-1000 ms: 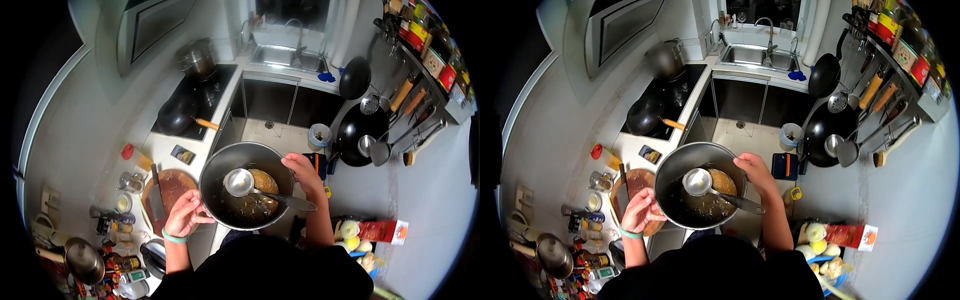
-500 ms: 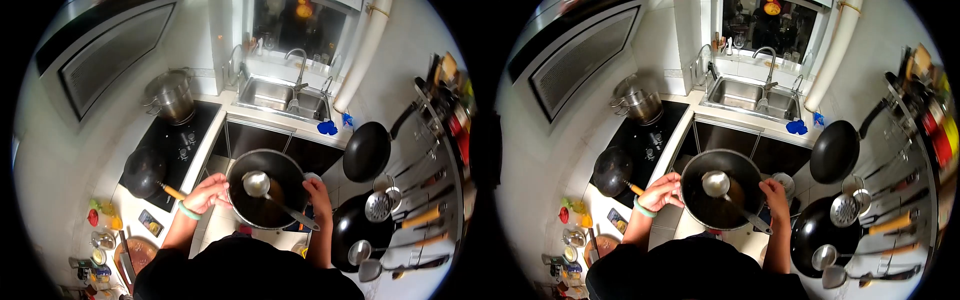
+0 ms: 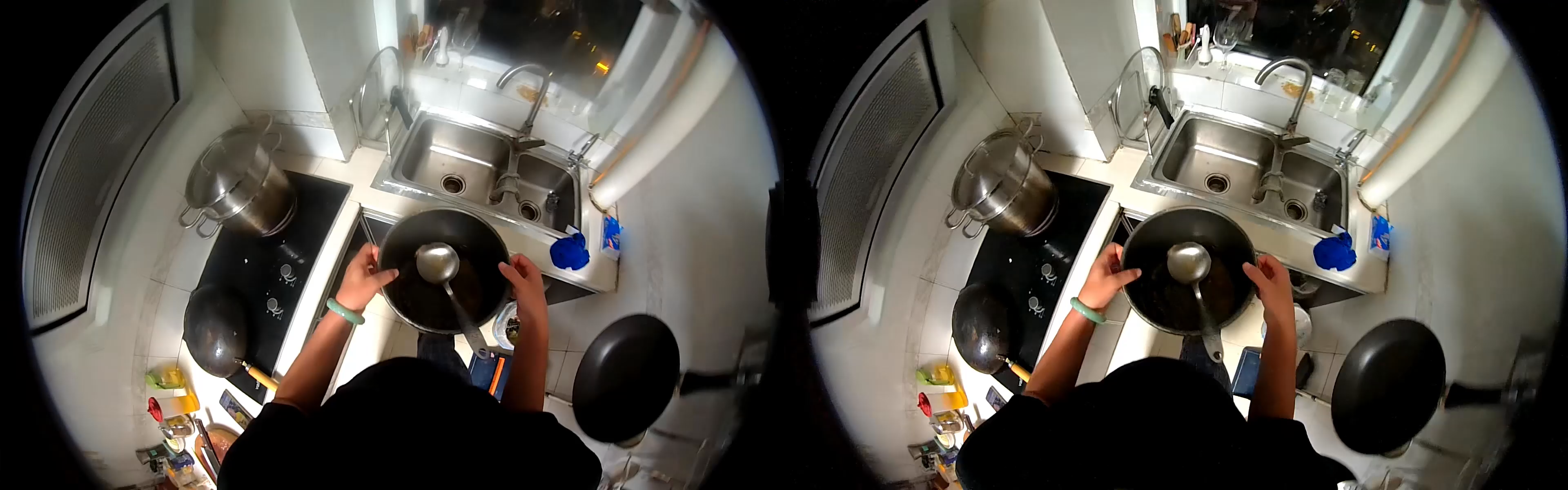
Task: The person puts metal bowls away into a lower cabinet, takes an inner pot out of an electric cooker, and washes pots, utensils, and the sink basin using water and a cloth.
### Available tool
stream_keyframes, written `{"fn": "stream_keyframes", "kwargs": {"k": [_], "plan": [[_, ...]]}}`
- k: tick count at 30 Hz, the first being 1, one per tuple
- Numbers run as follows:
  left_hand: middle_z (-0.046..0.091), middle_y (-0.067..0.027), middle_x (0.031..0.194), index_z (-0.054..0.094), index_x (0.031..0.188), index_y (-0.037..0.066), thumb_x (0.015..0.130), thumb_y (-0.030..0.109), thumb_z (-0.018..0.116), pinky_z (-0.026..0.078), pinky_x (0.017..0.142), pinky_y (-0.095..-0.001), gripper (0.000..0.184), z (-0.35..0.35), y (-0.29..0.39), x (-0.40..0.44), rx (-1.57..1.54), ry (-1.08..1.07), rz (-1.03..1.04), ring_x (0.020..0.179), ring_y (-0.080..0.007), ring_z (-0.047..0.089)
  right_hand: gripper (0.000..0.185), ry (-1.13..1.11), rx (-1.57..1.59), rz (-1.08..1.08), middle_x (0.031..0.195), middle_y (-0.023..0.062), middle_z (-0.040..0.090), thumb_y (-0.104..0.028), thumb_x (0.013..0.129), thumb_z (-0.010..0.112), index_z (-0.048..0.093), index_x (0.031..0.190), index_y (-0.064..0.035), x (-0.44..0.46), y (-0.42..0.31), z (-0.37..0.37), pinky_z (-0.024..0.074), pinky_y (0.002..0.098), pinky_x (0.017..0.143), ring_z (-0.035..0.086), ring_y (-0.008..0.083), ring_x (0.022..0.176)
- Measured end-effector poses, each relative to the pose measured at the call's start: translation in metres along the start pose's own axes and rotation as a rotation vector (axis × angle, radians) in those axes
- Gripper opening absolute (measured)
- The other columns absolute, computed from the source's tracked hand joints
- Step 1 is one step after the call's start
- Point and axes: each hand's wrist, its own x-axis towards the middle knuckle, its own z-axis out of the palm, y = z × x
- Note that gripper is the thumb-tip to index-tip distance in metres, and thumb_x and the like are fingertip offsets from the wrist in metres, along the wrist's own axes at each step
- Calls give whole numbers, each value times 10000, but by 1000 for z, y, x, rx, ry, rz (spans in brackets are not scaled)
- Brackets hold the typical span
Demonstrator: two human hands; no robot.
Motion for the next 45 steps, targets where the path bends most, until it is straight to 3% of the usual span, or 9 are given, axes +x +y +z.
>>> {"fn": "stream_keyframes", "kwargs": {"k": [5, 11, 17, 20, 27, 29, 35, 42, 45], "plan": [[498, -181, 737, 455, 833, -3, 637, 113, 630, 404, 675, -388, 287, 4, 8, 125, 824, 123, 199, 743, -348, 500, 197, -119, 80, 33, 590, -81, 355, -142, 743, 653, 461, 710, -113, 130, 3, -1, 215, 191, 444, 325, 18, 510], [546, -291, 791, 402, 988, 1, 709, 48, 505, 428, 666, -466, 301, 21, 31, 283, 949, 55, 297, 795, -459, 536, 312, -20, 358, 170, 830, -39, 501, -157, 730, 650, 463, 975, -109, 229, 18, 9, 303, 192, 606, 466, 85, 696], [537, -263, 671, 381, 984, 14, 699, -11, 510, 411, 611, -512, 313, 49, 46, 396, 1178, -146, 512, 691, -440, 533, 378, -277, 739, 768, 874, 111, 489, -290, 869, 517, 370, 1053, 6, 269, 41, 32, 416, 304, 455, 484, 152, 604], [549, -263, 721, 390, 1013, -2, 677, -39, 520, 428, 635, -494, 362, 52, 41, 443, 1258, -244, 533, 712, -429, 537, 285, -258, 732, 801, 634, 9, 396, -250, 920, 407, 463, 985, 22, 294, 63, 43, 193, 164, 345, 289, 32, 454], [536, -259, 943, 445, 1085, 37, 757, 60, 513, 455, 713, -464, 336, 109, 31, 486, 1544, -491, 527, 837, -409, 551, 225, -163, 296, 570, 557, 43, 446, -186, 892, 432, 482, 963, 20, 315, 103, 50, 306, 263, 368, 438, 127, 460], [537, -228, 990, 476, 1067, 31, 779, 104, 510, 463, 748, -435, 299, 135, 27, 488, 1638, -599, 472, 865, -398, 555, 183, 137, -713, -201, 668, 189, 572, -122, 853, 435, 487, 934, 34, 318, 131, 52, 423, 425, 510, 575, 330, 598], [537, -164, 1071, 560, 1019, -12, 740, 186, 609, 430, 855, -430, 346, 191, -22, 495, 2466, -952, 883, 960, -328, 555, 178, 189, -923, 111, 780, 246, 599, -78, 830, 422, 486, 937, 49, 298, 65, 42, 472, 456, 636, 596, 381, 749], [556, -169, 1077, 557, 1100, 8, 698, 202, 664, 402, 880, -502, 458, 248, -52, 490, 2570, -936, 447, 993, -329, 553, 217, 90, -983, 149, 753, 204, 608, -77, 838, 418, 478, 987, 69, 295, 68, 18, 489, 434, 602, 604, 351, 696], [590, -167, 999, 603, 1024, 4, 681, 206, 675, 358, 887, -572, 405, 261, -50, 479, 2602, -1095, 450, 778, -269, 633, 232, 89, -954, 136, 750, 193, 607, -65, 826, 438, 477, 1008, 73, 297, 74, 12, 493, 426, 582, 605, 338, 686]]}}
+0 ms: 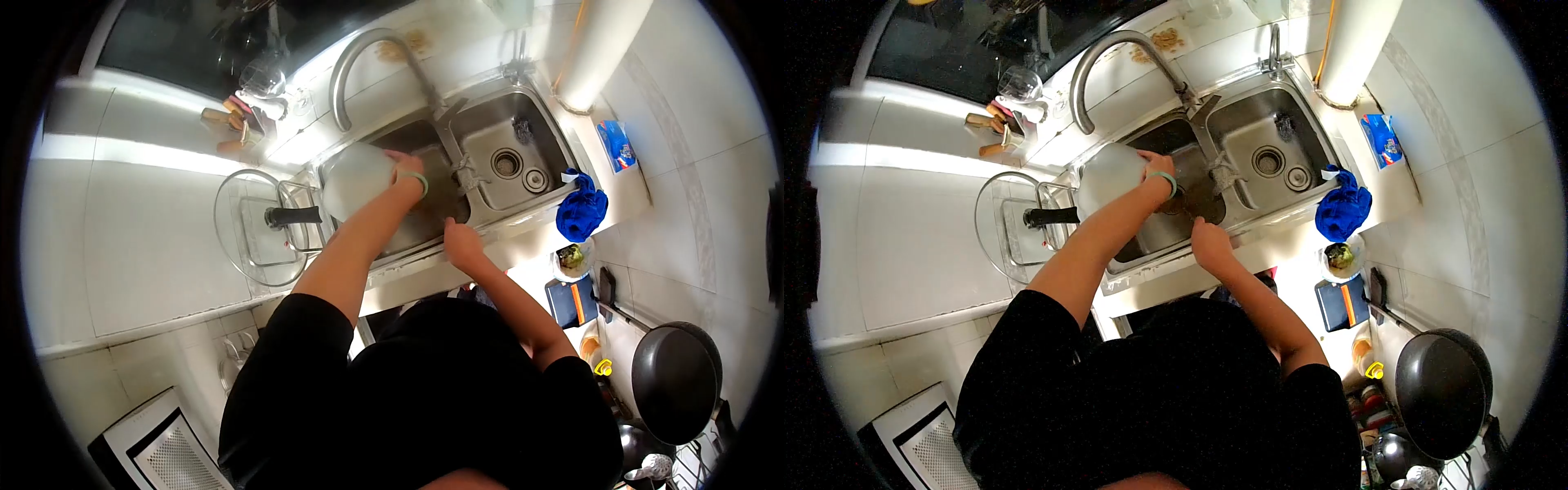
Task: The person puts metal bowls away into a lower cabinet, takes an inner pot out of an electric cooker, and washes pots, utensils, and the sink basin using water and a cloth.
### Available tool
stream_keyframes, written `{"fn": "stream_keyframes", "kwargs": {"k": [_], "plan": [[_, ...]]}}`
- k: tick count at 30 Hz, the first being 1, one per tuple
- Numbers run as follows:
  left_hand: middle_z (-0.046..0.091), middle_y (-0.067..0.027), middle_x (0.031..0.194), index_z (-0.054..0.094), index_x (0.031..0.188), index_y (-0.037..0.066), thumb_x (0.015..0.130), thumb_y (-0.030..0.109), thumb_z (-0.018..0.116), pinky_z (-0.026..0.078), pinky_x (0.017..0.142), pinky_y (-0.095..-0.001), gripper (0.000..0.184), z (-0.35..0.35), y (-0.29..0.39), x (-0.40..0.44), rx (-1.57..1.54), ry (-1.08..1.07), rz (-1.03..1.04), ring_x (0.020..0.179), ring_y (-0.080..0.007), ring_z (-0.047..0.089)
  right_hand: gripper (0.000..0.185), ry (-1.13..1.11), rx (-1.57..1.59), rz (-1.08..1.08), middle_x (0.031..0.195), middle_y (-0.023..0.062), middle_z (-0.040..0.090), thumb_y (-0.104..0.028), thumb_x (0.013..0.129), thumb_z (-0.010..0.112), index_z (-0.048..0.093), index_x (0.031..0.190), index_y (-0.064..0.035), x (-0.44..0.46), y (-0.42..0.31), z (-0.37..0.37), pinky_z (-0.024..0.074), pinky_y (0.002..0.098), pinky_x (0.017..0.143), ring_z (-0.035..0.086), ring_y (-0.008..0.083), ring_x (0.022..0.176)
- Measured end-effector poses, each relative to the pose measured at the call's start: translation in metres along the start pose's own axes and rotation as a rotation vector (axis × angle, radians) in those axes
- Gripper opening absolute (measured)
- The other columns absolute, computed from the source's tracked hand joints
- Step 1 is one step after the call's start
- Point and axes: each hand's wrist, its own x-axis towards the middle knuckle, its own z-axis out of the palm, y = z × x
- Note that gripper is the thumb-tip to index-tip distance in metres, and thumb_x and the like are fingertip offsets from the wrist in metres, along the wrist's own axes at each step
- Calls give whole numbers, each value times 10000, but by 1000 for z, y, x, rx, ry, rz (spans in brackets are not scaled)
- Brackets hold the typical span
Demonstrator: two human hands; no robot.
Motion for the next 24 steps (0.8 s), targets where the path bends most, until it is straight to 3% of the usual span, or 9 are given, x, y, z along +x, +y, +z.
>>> {"fn": "stream_keyframes", "kwargs": {"k": [3, 6, 9, 12, 14, 16, 18, 19, 24], "plan": [[597, -157, 968, 631, 962, -4, 658, 215, 695, 428, 788, -586, 380, 28, 23, 40, 77, 148, -273, 614, -223, 636, 225, -27, 25, 32, 760, 202, 605, -56, 815, 454, 480, 998, 70, 0, 2, -9, 498, 413, 582, 606, 339, 688], [595, -169, 956, 637, 952, -10, 658, 186, 693, 514, 600, -529, 357, 21, 32, 43, 129, -37, -364, 757, -280, 631, 224, -32, 36, 22, 770, 212, 602, -56, 815, 453, 480, 998, 69, 4, 9, -9, 500, 411, 589, 608, 337, 700], [564, -161, 1040, 595, 1021, -40, 680, 163, 665, 531, 589, -481, 402, 15, 20, 33, 288, -206, 127, 926, -358, 571, 195, -66, 42, 35, 768, 219, 599, -49, 816, 446, 481, 971, 64, 5, 10, -12, 499, 423, 600, 606, 343, 717], [530, -134, 1119, 571, 1058, -26, 722, 188, 627, 463, 758, -543, 402, 31, 10, 35, 108, 116, 15, 954, -391, 545, 187, -101, 64, 28, 778, 225, 599, -49, 814, 450, 479, 960, 63, 7, 9, -13, 494, 441, 619, 602, 355, 732], [485, -103, 1190, 507, 1155, 15, 757, 211, 599, 415, 817, -558, 453, 29, -10, 34, 142, 128, 20, 942, -380, 555, 219, -104, 115, 11, 783, 241, 593, -62, 820, 449, 472, 985, 81, 14, 13, -2, 481, 457, 649, 593, 380, 738], [540, -146, 1110, 494, 1150, 40, 799, 202, 550, 453, 765, -512, 390, 43, -33, 34, 162, 199, 27, 936, -376, 565, 245, -125, 148, -28, 780, 252, 589, -77, 827, 451, 470, 1003, 92, 14, 10, -6, 474, 458, 656, 591, 385, 742], [584, -194, 1007, 481, 1111, 40, 834, 183, 490, 465, 750, -460, 312, 74, -50, 51, -685, 266, -233, 920, -370, 576, 271, -144, 182, -62, 777, 263, 585, -92, 833, 454, 467, 1021, 104, 16, 9, -6, 468, 460, 662, 589, 391, 745], [594, -240, 924, 480, 1050, 41, 856, 168, 428, 461, 757, -446, 238, 76, -60, 35, -907, 317, -292, 910, -377, 574, 272, -164, 275, -86, 765, 271, 581, -103, 837, 456, 473, 1010, 106, 18, 11, -2, 463, 460, 657, 587, 397, 737], [557, -288, 959, 416, 1091, 47, 770, 63, 510, 446, 780, -481, 335, 116, -79, -13, -1114, 277, -344, 925, -432, 539, 251, -196, 519, -134, 715, 257, 586, -127, 844, 462, 494, 941, 103, 28, 9, 13, 467, 422, 583, 609, 347, 663]]}}
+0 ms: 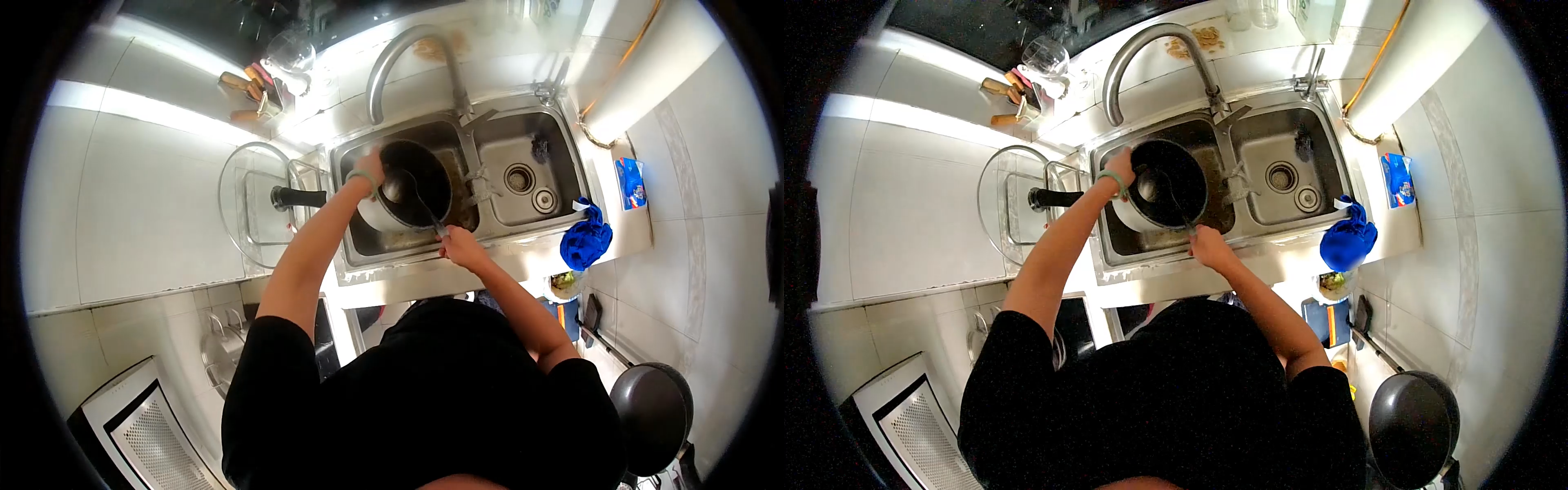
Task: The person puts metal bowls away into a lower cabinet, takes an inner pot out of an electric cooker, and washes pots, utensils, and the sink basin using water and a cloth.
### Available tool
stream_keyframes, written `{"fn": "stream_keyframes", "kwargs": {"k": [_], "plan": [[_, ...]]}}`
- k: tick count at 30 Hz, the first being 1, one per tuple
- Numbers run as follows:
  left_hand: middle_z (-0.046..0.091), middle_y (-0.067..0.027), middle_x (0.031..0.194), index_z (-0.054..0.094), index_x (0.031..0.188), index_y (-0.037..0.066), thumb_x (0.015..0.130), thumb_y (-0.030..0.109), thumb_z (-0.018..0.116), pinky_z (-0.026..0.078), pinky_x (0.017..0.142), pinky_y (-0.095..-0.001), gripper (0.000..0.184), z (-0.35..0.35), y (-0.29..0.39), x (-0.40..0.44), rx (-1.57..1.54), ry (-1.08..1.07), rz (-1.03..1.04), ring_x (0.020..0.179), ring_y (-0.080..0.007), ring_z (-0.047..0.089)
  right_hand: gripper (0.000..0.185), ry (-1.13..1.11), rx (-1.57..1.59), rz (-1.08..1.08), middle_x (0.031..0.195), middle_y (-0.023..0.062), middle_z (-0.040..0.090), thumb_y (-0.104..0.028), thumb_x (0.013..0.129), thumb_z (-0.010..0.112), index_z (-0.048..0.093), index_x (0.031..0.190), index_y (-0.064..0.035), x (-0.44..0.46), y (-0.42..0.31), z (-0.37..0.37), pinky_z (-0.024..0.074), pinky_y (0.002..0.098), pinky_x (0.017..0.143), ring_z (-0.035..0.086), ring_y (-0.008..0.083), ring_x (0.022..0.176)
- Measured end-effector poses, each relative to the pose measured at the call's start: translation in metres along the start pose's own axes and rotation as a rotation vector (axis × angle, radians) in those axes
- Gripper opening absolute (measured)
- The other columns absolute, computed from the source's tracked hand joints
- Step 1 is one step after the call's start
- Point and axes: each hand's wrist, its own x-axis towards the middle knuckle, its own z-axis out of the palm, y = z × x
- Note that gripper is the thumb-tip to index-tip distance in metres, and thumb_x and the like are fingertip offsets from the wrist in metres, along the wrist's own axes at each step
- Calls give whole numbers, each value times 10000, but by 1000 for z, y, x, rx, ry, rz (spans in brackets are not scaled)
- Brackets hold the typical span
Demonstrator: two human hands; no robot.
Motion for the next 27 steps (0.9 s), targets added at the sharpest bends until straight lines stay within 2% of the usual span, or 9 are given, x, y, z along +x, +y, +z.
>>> {"fn": "stream_keyframes", "kwargs": {"k": [2, 5, 12, 14, 18, 20, 22, 26, 27], "plan": [[545, -298, 978, 396, 1103, 45, 725, 26, 538, 446, 787, -473, 404, 6, -18, -13, -206, 48, -136, 925, -448, 528, 197, -90, 356, 246, 668, 162, 591, -100, 850, 388, 507, 897, 50, 4, -9, -1, 427, 324, 462, 547, 191, 496], [546, -292, 986, 406, 1087, 39, 711, 18, 504, 432, 792, -476, 389, 22, -36, -34, -394, 96, -193, 926, -447, 526, 200, -139, 628, 384, 674, 159, 585, -114, 869, 398, 503, 891, 55, 10, -18, -7, 395, 247, 419, 502, 137, 470], [553, -251, 956, 398, 1050, 77, 693, 15, 540, 425, 737, -465, 389, 35, -30, -70, -599, 348, -106, 912, -436, 528, 239, -202, 860, 521, 677, 194, 589, -138, 875, 440, 505, 845, 90, 20, -53, -32, 484, 280, 458, 533, 192, 469], [555, -256, 958, 393, 1111, 78, 691, 32, 545, 414, 752, -448, 449, 18, -11, -86, -863, 227, -218, 917, -430, 528, 280, -239, 743, 472, 686, 166, 598, -200, 885, 433, 530, 845, 59, 20, -54, -35, 497, 281, 509, 580, 180, 538], [553, -250, 1007, 383, 1154, 50, 703, 41, 541, 418, 755, -441, 478, 37, -16, -79, -746, 366, -158, 932, -422, 527, 357, -222, 556, 522, 694, 163, 609, -281, 885, 430, 565, 819, 43, 13, -72, -57, 498, 277, 507, 602, 195, 564], [552, -248, 1009, 386, 1154, 49, 708, 37, 538, 423, 753, -436, 471, 42, -17, -78, -768, 395, -157, 933, -415, 531, 428, -264, 85, 506, 695, 173, 615, -358, 872, 437, 588, 802, 36, 21, -68, -85, 500, 326, 537, 613, 242, 585], [552, -246, 1011, 390, 1153, 49, 712, 33, 535, 427, 750, -431, 464, 44, -18, -78, -785, 418, -157, 934, -409, 535, 401, -1, -455, 249, 728, 213, 616, -307, 862, 466, 554, 917, 80, 39, -59, -118, 490, 419, 637, 611, 318, 635], [558, -224, 997, 415, 1120, 41, 702, 21, 523, 485, 668, -406, 431, 24, -5, -94, -988, 341, -240, 864, -364, 577, 420, 813, -887, -247, 1148, 262, 476, -245, 807, 510, 457, 1097, 53, 105, -30, -158, 452, 448, 759, 549, 345, 941], [564, -214, 977, 427, 1093, 35, 696, 15, 519, 502, 635, -399, 408, 16, -1, -100, -1124, 258, -299, 833, -350, 589, 420, 806, -888, -256, 1148, 262, 476, -245, 807, 510, 457, 1097, 53, 124, -17, -165, 452, 448, 759, 549, 345, 941]]}}
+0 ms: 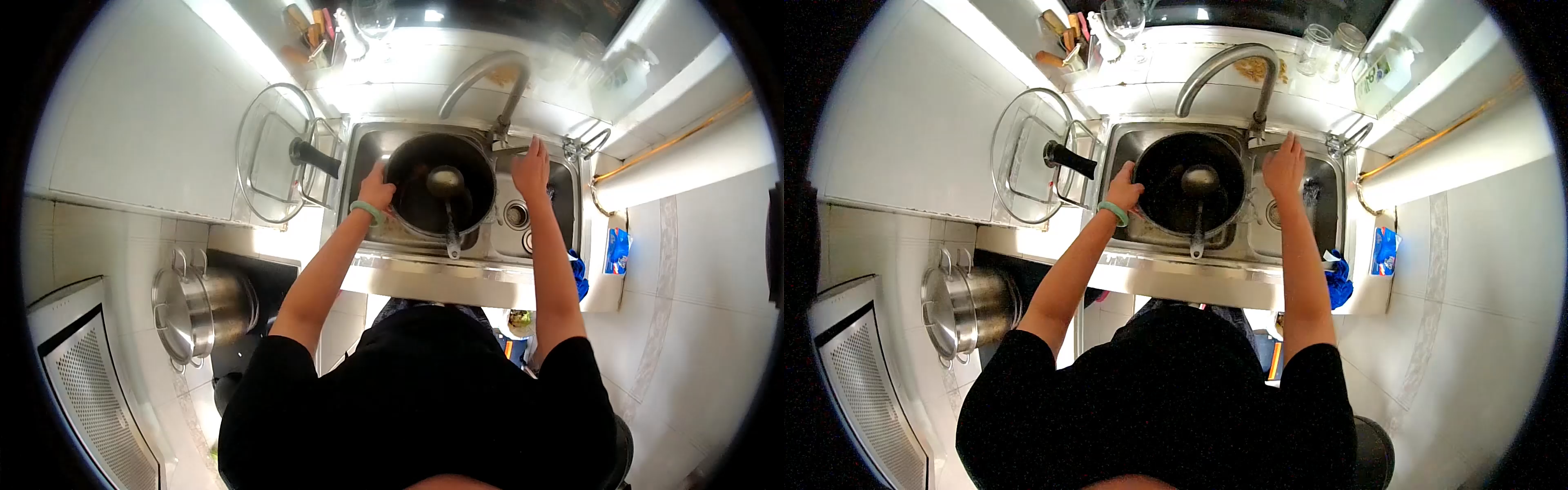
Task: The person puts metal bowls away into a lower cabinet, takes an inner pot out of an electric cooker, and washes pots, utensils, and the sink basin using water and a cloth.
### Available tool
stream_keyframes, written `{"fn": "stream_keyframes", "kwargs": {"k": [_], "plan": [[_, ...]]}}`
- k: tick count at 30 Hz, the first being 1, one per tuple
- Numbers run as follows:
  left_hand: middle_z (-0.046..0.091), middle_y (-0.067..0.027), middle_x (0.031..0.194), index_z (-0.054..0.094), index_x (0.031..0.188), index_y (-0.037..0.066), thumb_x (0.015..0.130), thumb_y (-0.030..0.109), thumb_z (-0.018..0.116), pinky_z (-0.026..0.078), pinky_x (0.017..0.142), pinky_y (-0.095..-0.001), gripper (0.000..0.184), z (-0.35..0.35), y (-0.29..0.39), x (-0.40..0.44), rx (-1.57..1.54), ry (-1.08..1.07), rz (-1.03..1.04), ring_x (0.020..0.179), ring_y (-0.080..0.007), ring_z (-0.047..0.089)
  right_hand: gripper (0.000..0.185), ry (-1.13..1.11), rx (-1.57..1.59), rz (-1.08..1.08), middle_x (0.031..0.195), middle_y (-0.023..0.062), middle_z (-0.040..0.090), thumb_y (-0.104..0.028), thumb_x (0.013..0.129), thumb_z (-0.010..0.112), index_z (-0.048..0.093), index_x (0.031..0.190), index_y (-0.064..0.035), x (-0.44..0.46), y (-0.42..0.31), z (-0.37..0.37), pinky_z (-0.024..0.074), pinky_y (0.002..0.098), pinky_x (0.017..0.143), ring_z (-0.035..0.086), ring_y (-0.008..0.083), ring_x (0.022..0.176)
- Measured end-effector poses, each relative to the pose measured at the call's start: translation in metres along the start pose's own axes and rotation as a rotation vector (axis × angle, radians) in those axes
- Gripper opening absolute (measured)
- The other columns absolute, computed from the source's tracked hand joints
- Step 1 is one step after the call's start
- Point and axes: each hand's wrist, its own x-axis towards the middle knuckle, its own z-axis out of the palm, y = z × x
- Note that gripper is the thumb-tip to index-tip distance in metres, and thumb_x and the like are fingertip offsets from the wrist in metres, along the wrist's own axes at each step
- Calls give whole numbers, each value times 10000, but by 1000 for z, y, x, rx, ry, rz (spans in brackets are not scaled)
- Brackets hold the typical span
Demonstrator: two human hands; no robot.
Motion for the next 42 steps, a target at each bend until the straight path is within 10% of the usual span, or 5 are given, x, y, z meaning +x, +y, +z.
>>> {"fn": "stream_keyframes", "kwargs": {"k": [8, 13, 15, 25, 42], "plan": [[575, -206, 880, 442, 978, 15, 673, -13, 492, 514, 595, -393, 310, 0, -30, 2, 105, 93, 71, 796, -349, 595, 470, -740, 22, 157, 1161, 298, 434, -262, 766, 547, 455, 1095, 61, 22, -18, -10, 370, 434, 903, 422, 386, 1105], [575, -223, 905, 448, 978, 6, 663, -14, 490, 501, 619, -403, 319, -8, -8, -16, 58, 137, -39, 834, -366, 591, 704, -339, -35, 49, 1014, 303, 532, -502, 748, 558, 446, 1109, 92, -24, -41, -12, 437, 440, 797, 543, 414, 931], [551, -299, 885, 438, 1009, -22, 668, -68, 431, 551, 445, -421, 344, -11, -18, -10, 56, 137, -84, 712, -404, 609, 773, -993, 190, 119, 967, 311, 546, -485, 800, 511, 328, 1157, 177, -40, -94, -74, 444, 425, 795, 546, 407, 932], [539, -289, 883, 428, 976, -65, 682, -86, 415, 545, 418, -431, 295, -31, -39, 14, 197, 161, 46, 581, -416, 599, 305, -856, 198, -313, 749, 186, 593, -243, 846, 521, 564, 730, 37, -104, -141, -66, 465, 424, 654, 575, 357, 728], [490, -179, 642, 368, 938, -8, 649, -98, 465, 545, 414, -455, 317, -28, -43, 15, -270, -31, -286, 412, -309, 558, 111, -584, 9, -340, 742, 201, 610, -90, 730, 551, 607, 687, -4, -17, -142, -150, 477, 424, 662, 601, 356, 738]]}}
